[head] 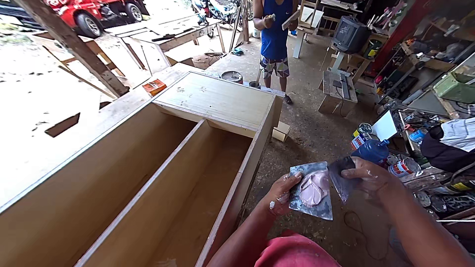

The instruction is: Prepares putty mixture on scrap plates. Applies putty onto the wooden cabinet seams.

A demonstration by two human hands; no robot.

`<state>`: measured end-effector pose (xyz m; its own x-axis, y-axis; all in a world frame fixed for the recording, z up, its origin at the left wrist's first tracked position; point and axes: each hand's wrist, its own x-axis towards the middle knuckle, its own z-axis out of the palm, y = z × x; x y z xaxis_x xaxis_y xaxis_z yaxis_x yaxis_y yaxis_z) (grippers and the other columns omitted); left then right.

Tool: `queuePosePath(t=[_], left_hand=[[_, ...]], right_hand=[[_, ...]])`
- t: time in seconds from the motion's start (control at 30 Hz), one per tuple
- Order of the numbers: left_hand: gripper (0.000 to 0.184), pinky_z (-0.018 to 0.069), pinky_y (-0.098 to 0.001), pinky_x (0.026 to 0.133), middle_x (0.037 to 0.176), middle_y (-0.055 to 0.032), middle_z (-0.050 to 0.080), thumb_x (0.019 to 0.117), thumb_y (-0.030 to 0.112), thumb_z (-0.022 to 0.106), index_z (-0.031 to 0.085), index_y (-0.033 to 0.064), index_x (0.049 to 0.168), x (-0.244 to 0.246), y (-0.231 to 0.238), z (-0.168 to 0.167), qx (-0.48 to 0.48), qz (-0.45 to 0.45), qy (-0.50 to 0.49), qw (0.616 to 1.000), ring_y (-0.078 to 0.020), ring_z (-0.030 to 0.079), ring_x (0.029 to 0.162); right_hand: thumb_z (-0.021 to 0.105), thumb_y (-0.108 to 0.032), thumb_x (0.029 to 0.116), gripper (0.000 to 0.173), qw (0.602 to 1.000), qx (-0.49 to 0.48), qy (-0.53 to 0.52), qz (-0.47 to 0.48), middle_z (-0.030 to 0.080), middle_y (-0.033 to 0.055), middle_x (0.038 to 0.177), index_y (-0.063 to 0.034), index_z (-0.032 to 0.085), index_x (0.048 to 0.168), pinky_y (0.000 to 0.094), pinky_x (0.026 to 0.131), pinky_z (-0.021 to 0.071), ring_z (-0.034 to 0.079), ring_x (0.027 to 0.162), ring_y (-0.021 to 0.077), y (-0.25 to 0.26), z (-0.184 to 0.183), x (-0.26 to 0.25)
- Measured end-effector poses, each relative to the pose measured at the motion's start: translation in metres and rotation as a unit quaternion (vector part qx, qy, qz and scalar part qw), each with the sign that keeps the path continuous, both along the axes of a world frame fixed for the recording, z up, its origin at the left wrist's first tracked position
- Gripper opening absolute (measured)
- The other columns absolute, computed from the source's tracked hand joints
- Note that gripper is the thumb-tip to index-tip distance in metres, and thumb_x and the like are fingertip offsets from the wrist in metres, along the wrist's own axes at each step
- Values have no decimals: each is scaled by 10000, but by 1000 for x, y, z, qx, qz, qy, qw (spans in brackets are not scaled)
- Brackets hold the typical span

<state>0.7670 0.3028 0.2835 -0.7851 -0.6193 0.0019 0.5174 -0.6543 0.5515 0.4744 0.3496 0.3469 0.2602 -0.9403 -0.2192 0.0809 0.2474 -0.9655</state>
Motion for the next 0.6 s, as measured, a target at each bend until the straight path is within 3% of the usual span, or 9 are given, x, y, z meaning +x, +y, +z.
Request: queuePosePath(t=[0.07,0.1,0.23,0.3,0.37,0.43,0.47,0.53,0.6], left_hand=[[246,622,-374,822,983,-103,748,1011,271,559,642,73,1131,10,-4,-3,3,39,-19,999,-186,740,894],[249,623,-378,821,977,-102,750,1003,275,579,653,72,1126,15,-7,0,-3,58,-25,998,-184,741,890],[236,627,-364,805,949,-98,746,1046,214,489,644,51,1118,19,-14,3,-20,110,-50,992,-172,738,865],[247,626,-375,814,957,-106,745,1054,214,477,635,41,1130,10,-7,3,-3,110,-45,993,-182,739,875],[243,624,-371,813,954,-90,747,1060,218,463,630,56,1129,-3,5,5,3,91,-42,995,-175,738,873],[244,622,-342,797,935,-58,751,1057,225,461,648,79,1110,-9,15,9,-12,71,-39,997,-148,734,852],[244,620,-336,797,937,-52,752,1062,223,454,649,84,1107,-7,17,11,-20,65,-33,997,-142,733,853],[247,617,-324,793,925,-41,748,1072,206,425,642,89,1093,2,15,16,-38,68,-30,996,-130,729,845],[251,609,-316,787,907,-29,734,1076,211,411,626,83,1096,13,10,17,-58,106,-49,991,-117,716,830]], right_hand=[[700,-38,895,213,987,31,143,-72,758,54,956,-29,662,1103,335,802,639,743,849,140,9,-1,-5],[689,-50,906,237,980,29,160,-113,750,58,972,-14,644,1136,340,814,637,740,864,146,14,1,-2],[661,-90,908,259,953,-67,-55,-291,745,75,999,-66,609,1161,400,819,645,746,898,184,39,20,34],[759,-160,864,277,930,-90,-197,-297,754,88,996,-101,663,1118,415,779,650,751,884,195,41,16,50],[798,-222,829,302,923,-57,-264,-273,752,92,944,-106,673,1078,373,679,646,749,802,182,38,0,55],[755,-194,878,295,941,-11,-208,-268,752,102,952,-76,662,1132,374,705,645,746,810,184,37,-25,54],[663,-130,932,305,948,22,-119,-293,732,121,983,-37,590,1213,396,730,644,738,838,200,36,-39,55],[601,-83,994,339,922,83,9,-379,708,133,1033,-5,532,1316,420,721,631,721,857,217,36,-65,50],[578,-140,1015,298,882,86,13,-463,693,62,996,-70,522,1299,353,643,607,697,799,152,44,-64,43]])
